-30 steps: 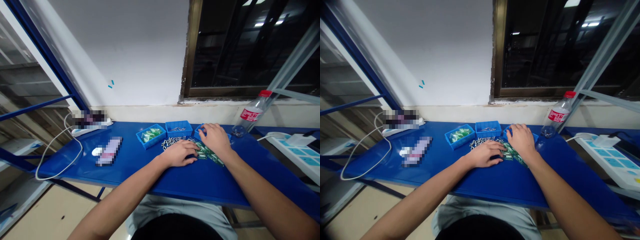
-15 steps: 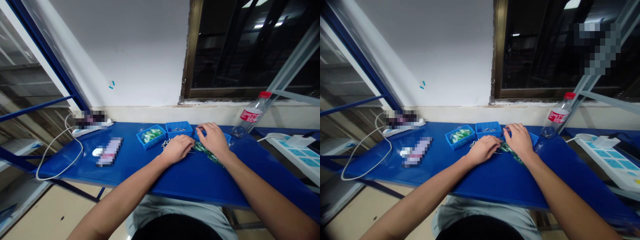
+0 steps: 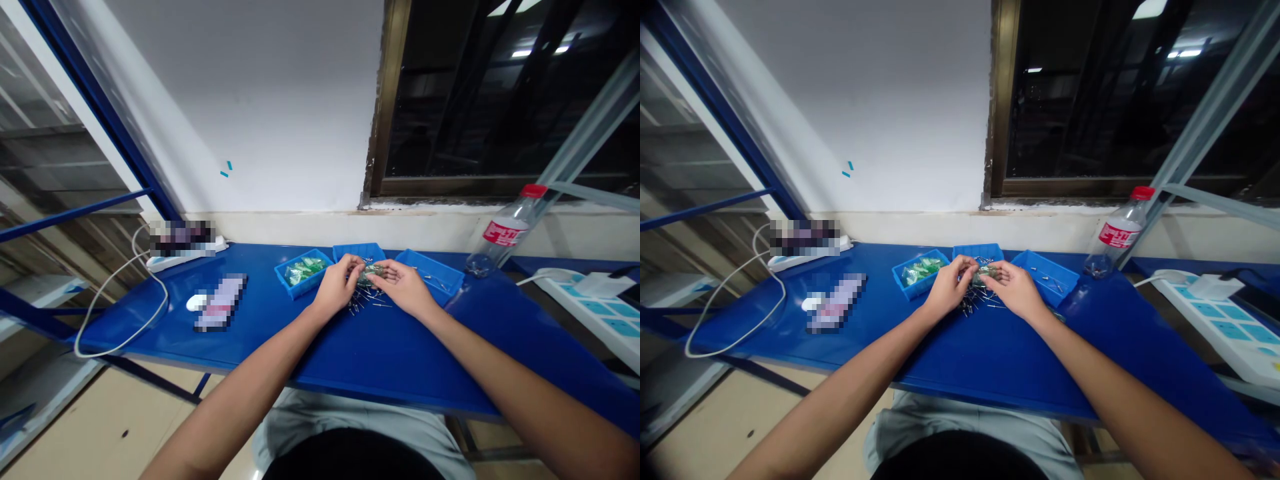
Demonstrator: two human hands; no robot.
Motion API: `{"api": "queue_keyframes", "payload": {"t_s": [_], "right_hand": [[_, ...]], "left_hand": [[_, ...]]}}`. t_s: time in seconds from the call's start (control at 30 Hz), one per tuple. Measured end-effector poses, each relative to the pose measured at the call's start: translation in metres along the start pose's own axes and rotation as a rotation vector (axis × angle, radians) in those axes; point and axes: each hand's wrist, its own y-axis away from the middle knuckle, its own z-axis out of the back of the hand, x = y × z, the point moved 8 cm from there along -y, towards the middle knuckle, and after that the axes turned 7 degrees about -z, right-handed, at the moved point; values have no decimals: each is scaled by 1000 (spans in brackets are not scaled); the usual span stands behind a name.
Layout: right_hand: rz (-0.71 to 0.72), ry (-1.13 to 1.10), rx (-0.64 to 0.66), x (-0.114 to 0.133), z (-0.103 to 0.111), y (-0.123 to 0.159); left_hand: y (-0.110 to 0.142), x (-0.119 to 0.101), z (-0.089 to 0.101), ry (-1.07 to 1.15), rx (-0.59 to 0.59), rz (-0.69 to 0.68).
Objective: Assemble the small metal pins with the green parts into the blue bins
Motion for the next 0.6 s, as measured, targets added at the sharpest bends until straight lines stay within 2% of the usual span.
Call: {"api": "queue_keyframes", "payload": {"t_s": [0.1, 0.2, 0.3, 0.37, 0.5, 0.6], "right_hand": [[-42, -67, -29, 2, 4, -1], [-85, -95, -65, 4, 12, -1], [-108, -138, -68, 4, 16, 0], [-129, -176, -67, 2, 16, 0], [-175, -174, -56, -3, 14, -3], [-150, -82, -87, -1, 18, -4]], "left_hand": [[0, -3, -1, 17, 6, -9], [-1, -14, 0, -16, -2, -125], [0, -23, -5, -56, 61, -246], [0, -23, -8, -61, 96, -271], [-2, -16, -4, -31, 52, -224], [-3, -4, 5, -12, -34, -82]]}}
